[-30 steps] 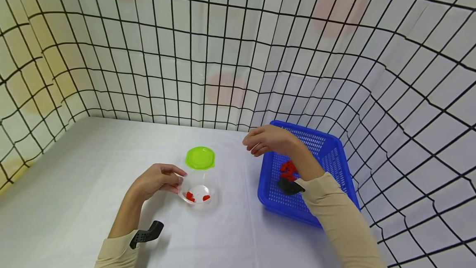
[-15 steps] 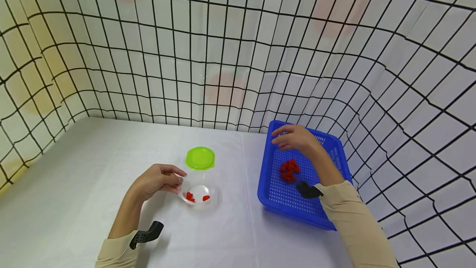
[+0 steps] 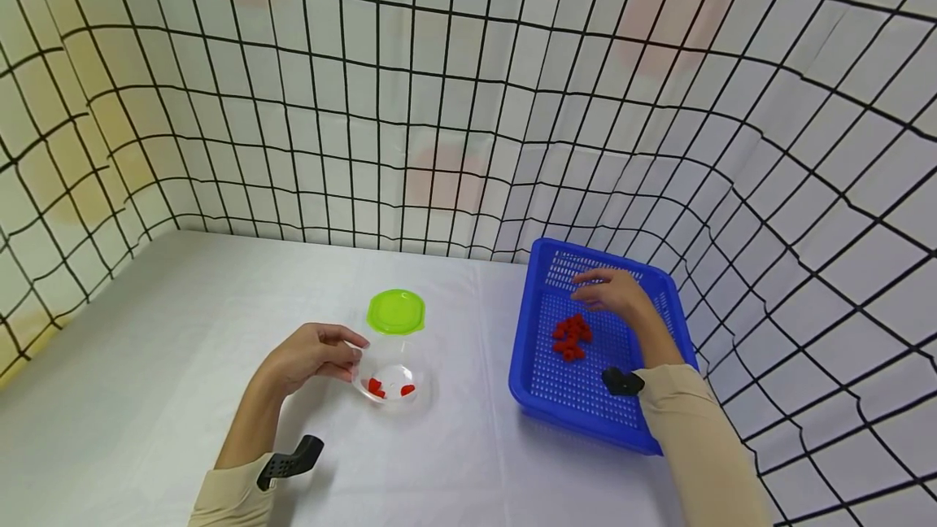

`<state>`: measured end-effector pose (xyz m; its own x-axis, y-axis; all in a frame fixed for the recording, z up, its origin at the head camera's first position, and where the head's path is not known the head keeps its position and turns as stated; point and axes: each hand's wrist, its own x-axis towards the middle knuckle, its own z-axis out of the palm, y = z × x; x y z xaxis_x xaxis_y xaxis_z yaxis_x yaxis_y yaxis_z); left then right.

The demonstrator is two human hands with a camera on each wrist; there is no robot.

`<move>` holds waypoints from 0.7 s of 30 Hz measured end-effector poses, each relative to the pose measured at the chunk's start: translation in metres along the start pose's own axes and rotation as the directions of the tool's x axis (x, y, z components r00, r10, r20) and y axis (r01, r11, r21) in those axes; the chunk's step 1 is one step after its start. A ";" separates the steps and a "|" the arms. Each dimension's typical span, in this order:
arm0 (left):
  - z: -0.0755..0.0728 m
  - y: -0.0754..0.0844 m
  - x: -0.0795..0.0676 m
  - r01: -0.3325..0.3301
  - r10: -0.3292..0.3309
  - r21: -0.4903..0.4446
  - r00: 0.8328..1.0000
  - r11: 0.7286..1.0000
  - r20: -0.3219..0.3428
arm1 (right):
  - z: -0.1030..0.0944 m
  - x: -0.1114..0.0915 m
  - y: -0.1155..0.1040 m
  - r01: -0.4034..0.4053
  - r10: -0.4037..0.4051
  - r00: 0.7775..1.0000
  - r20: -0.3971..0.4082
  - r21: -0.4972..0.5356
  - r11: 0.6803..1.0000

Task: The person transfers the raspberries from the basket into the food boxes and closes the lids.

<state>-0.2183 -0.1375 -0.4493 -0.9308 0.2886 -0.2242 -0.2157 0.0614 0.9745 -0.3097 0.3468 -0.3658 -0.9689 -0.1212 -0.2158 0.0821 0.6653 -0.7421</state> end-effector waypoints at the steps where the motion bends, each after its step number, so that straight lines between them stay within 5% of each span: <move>1: 0.000 0.000 0.000 -0.002 0.002 -0.001 1.000 1.000 0.002 | -0.001 0.000 0.005 -0.003 0.003 1.000 -0.007 0.003 1.000; 10: 0.000 0.000 0.001 -0.002 0.002 -0.001 1.000 1.000 0.001 | -0.007 0.000 0.047 -0.089 0.090 0.996 -0.024 0.043 0.995; 21: 0.000 -0.003 0.001 -0.011 0.011 0.001 1.000 1.000 0.009 | -0.003 -0.004 0.068 -0.142 0.140 0.990 0.032 0.054 0.988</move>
<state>-0.2184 -0.1372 -0.4522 -0.9306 0.2974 -0.2133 -0.2049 0.0595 0.9770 -0.3006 0.3952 -0.4135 -0.9397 -0.0503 -0.3383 0.2314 0.6349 -0.7371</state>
